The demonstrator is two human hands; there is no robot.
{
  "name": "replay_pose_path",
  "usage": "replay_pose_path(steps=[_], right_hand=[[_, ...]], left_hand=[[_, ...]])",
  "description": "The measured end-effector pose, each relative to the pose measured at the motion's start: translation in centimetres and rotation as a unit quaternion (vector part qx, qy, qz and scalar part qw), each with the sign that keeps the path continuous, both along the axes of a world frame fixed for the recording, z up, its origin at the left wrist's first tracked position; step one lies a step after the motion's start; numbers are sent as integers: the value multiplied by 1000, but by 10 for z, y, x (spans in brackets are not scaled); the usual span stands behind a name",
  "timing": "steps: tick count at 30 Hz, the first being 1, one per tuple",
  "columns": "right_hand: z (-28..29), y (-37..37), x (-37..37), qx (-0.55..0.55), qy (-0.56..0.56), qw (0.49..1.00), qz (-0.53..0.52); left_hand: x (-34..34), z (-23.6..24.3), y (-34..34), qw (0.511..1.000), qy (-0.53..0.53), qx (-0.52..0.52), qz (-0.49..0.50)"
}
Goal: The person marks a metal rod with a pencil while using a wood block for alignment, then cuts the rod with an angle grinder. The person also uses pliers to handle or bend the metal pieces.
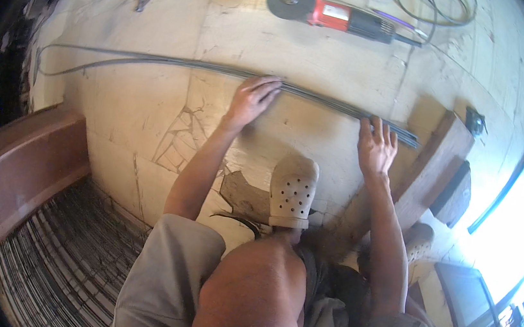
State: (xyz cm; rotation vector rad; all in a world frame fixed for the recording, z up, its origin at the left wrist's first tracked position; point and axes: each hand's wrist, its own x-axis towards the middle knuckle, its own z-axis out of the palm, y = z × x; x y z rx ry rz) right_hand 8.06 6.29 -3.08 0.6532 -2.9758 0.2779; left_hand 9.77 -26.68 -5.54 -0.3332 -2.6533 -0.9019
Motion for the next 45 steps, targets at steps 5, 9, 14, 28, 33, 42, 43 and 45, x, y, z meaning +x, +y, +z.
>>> replay_pose_path(steps=[5,9,14,28,33,42,43,45], right_hand=[[-7,8,1,21,-50,998,-13],[2,2,1,19,-87,996,-12],[4,7,2,9,-83,997,-6],[13,8,1,5,-96,995,9],[10,9,1,22,-82,996,12],[7,10,2,12,-67,998,12],[6,9,2,11,-67,998,12],[5,9,2,9,-58,998,15]], left_hand=[[-2,-1,-5,1000,-22,-22,-7],[-4,9,-2,1000,-10,-28,-4],[-8,13,3,998,-37,-41,-18],[-9,17,1,996,-63,-59,-34],[-10,16,-1,996,-66,-57,-36],[-9,16,-1,997,-43,-60,-39],[-8,16,-1,997,-36,-58,-43],[-9,15,-3,996,-23,-63,-54]])
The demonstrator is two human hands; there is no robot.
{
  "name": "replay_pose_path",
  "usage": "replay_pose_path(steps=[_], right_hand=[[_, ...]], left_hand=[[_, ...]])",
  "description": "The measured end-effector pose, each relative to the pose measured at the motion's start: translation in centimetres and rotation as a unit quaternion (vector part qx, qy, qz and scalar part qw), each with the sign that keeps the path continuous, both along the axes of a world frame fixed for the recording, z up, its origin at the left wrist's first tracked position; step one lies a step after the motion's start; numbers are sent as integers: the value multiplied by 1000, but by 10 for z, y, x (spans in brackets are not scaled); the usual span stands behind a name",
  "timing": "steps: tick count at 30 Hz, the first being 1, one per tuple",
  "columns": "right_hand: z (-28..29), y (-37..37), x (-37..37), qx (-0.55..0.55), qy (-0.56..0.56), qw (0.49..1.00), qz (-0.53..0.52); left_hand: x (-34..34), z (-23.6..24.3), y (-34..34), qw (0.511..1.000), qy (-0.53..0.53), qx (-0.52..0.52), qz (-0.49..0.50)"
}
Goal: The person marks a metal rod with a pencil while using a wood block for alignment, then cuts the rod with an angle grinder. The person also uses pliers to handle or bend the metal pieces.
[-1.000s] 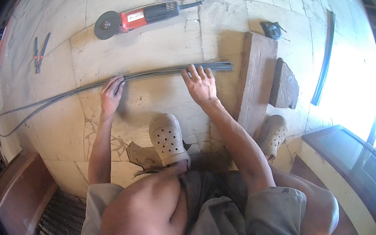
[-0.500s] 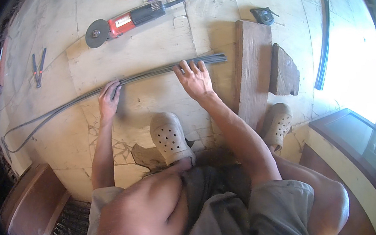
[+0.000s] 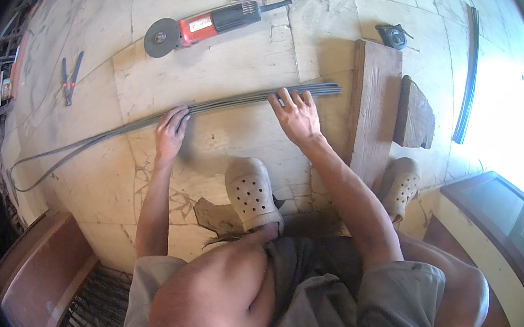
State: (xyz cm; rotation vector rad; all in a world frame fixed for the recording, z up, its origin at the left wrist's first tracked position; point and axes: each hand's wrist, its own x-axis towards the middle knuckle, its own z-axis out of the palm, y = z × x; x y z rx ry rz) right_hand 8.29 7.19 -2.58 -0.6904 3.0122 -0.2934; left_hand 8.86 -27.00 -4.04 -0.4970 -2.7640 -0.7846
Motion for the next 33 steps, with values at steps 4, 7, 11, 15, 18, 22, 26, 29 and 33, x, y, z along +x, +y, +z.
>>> replay_pose_path(steps=[4,7,11,15,18,22,26,29,33], right_hand=[[-2,1,0,0,11,1000,3],[-1,2,-1,2,-2,1000,8],[-1,2,-1,-1,-3,1000,8],[-4,0,1,-9,5,1000,-5],[-4,-1,1,-12,3,1000,-9],[-3,-1,2,-12,10,1000,-10],[-1,-2,1,-18,3,1000,-10],[-2,-2,0,-15,-5,1000,-9],[-3,-2,1,-5,-13,1000,-7]], left_hand=[[-2,1,2,999,19,-24,-17],[-3,0,0,999,19,-35,-24],[-8,4,2,1000,-11,-16,-7],[-6,2,-1,999,-37,-11,-21],[-5,1,-1,999,-44,-14,-18],[-5,5,1,999,-46,-14,-15],[-6,7,0,998,-49,-19,-24],[-6,7,0,998,-47,-21,-23],[-6,7,1,998,-48,-25,-19]])
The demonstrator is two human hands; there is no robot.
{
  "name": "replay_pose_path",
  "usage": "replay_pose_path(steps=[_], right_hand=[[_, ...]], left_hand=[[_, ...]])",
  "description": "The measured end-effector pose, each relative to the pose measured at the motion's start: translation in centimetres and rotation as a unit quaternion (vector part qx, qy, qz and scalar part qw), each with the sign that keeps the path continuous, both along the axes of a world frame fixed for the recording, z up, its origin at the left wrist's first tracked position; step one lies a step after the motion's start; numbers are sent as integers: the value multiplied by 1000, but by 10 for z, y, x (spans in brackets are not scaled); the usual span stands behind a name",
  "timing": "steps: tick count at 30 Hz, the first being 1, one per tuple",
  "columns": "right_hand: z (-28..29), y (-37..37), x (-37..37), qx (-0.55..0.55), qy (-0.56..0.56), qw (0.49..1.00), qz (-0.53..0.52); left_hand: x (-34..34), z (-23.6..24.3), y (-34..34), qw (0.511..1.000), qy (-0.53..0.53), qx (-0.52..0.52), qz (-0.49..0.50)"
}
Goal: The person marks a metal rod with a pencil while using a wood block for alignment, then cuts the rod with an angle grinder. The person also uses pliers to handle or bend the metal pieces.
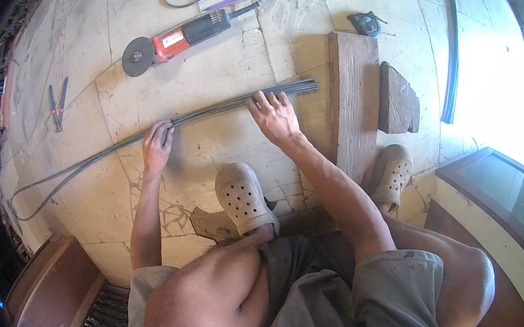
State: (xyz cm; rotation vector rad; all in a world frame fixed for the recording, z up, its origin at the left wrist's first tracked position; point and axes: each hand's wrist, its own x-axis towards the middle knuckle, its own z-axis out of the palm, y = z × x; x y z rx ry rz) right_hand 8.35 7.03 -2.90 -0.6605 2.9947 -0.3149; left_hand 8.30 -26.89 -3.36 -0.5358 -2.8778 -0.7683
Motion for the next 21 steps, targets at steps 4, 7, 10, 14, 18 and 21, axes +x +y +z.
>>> replay_pose_path(steps=[4,7,10,14,18,21], right_hand=[[0,1,1,5,7,1000,3],[5,0,0,8,-24,1000,2],[4,1,1,10,-21,1000,1],[2,2,0,3,5,1000,7],[3,0,-1,-9,9,1000,5],[2,1,-2,-20,-7,1000,8]], left_hand=[[0,0,1,1000,3,0,-1],[0,-1,0,1000,4,5,2],[0,0,1,1000,10,5,5],[0,0,0,1000,17,2,-2],[0,0,-2,1000,11,5,-1],[1,0,0,1000,20,6,7]])
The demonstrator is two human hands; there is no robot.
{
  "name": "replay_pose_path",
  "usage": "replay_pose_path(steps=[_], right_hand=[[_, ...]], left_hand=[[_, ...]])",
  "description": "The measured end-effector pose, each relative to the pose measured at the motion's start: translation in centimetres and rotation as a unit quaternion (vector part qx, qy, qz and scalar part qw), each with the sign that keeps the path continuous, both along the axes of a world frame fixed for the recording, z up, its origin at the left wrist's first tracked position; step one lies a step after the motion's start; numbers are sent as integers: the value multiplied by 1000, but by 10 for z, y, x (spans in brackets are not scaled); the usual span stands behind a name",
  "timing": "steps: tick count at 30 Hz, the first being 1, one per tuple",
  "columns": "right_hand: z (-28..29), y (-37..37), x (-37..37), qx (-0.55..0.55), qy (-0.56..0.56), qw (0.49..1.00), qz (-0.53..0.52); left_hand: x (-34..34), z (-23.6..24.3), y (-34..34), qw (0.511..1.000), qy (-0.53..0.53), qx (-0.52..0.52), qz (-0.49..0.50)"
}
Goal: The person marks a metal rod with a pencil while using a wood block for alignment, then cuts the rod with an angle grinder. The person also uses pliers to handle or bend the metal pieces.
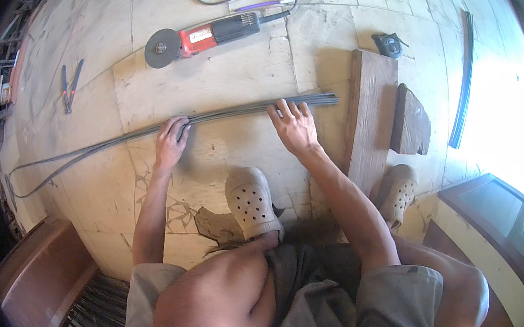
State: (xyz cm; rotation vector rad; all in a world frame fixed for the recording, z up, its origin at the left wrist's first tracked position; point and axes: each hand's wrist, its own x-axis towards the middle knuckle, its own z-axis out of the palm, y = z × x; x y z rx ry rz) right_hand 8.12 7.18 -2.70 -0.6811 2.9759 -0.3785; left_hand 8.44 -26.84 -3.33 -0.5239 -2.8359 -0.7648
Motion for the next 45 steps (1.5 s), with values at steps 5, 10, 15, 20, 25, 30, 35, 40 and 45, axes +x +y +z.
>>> replay_pose_path(steps=[5,10,15,20,25,30,35,40,45], right_hand=[[-1,-1,2,13,2,1000,-6],[-2,-3,1,20,-4,1000,-8],[-2,-5,0,20,-3,1000,-13],[0,-2,0,8,8,1000,-7],[1,-2,0,8,37,999,-5],[1,-2,0,10,23,1000,-7],[2,-2,-1,-9,53,999,-8],[0,-2,-1,-7,40,999,-8],[1,-3,0,-2,31,999,-8]], left_hand=[[0,-2,0,1000,3,5,4],[-1,-6,-4,1000,14,2,-5],[-2,-6,-6,1000,11,-3,-2],[-1,-5,-1,1000,-3,5,10],[0,-3,0,1000,-16,-1,12],[-2,-2,-1,1000,-10,-3,3],[-2,-2,-1,1000,-21,6,5],[-3,-1,-1,1000,-16,8,2],[-2,-2,-2,1000,-14,6,0]])
